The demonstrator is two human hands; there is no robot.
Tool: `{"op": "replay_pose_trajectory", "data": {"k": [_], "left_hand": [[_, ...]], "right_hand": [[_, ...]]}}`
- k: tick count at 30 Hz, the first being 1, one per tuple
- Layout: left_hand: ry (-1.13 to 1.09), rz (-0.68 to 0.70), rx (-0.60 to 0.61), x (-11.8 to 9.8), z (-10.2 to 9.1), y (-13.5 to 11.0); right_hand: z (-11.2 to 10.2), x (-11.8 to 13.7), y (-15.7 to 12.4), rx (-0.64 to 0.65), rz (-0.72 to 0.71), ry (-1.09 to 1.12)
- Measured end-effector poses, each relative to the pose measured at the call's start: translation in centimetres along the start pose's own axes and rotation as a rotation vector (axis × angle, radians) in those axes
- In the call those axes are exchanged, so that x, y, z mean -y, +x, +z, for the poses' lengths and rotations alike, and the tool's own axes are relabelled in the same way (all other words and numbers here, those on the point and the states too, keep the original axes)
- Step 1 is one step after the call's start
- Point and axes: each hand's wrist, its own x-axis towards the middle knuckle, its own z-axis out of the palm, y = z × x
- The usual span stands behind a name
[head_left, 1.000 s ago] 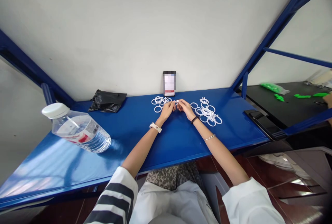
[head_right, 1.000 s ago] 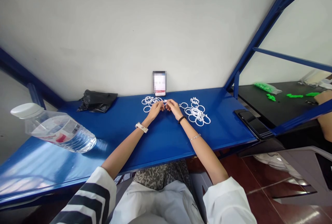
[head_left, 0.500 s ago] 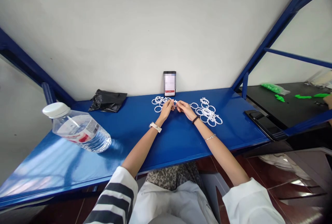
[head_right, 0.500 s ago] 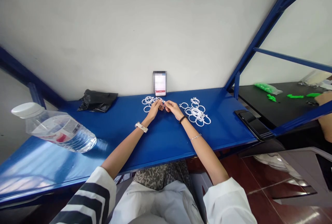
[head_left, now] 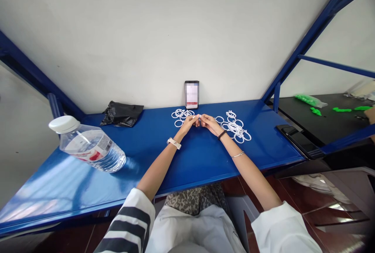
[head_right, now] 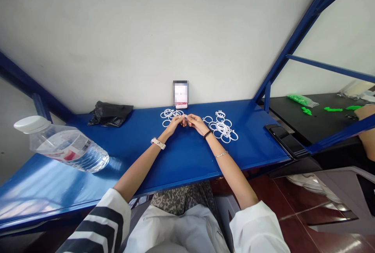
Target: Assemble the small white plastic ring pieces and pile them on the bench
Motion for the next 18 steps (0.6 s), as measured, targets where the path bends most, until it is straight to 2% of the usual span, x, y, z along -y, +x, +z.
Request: {"op": "replay_pose_trajectory", "data": {"k": [5, 18], "left_hand": [[-0.003, 0.018, 0.028, -0.39, -0.17, -0.25], [-0.011, 0.006, 0.002, -0.32, -0.21, -0.30]], "right_hand": [[0.07, 0.30, -0.14, 0.018, 0.001, -0.041], [0.35, 0.38, -0.23, 0.023, -0.013, -0.085]]}}
